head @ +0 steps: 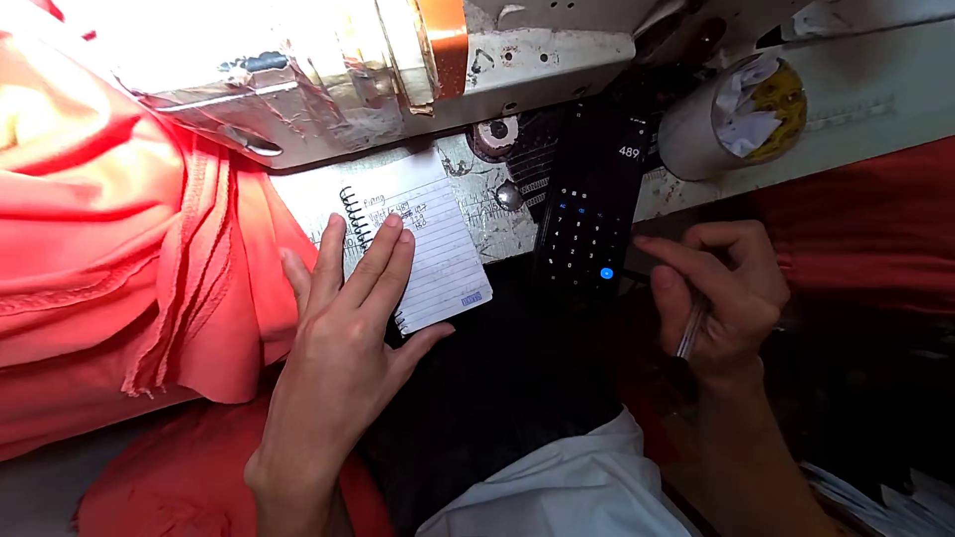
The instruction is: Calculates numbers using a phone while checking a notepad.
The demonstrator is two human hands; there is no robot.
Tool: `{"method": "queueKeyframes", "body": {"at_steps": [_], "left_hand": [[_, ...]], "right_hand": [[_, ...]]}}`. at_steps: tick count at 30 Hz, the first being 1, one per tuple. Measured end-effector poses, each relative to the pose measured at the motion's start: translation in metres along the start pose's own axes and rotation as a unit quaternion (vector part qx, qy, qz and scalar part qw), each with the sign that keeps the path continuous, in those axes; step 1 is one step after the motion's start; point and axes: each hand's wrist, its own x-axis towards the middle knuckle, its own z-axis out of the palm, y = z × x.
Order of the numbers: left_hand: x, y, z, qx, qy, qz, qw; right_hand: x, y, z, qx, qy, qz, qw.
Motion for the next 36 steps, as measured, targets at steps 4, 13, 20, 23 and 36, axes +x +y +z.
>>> {"method": "queueKeyframes", "body": {"at_steps": [4, 13, 20, 23, 36], "left_hand": [[-0.0006, -0.0009, 0.0009, 0.002, 0.007, 0.002, 1.0], [-0.0019, -0.0004, 0.0014, 0.006, 0.01, -0.008, 1.0], [-0.0007, 0.0007, 0.0017, 0.007, 0.011, -0.009, 1.0], [0.0001, 0.0015, 0.0024, 0.008, 0.007, -0.012, 1.0], [-0.0004, 0.0005, 0.003, -0.005, 0.004, 0.015, 1.0]], "right_hand": [[-0.0052, -0.0008, -0.0004, 0.019, -0.015, -0.007, 1.0], [-0.0021, -0.0007, -0.0004, 0.049, -0.016, -0.008, 0.999], [-0.0033, 0.0035, 0.0012, 0.043, -0.023, -0.01, 0.999], [-0.0024, 0.0023, 0.0015, 0.049, -0.028, -0.003, 0.998], [0.0027, -0.0017, 0.0024, 0.057, -0.018, -0.003, 0.998]]}}
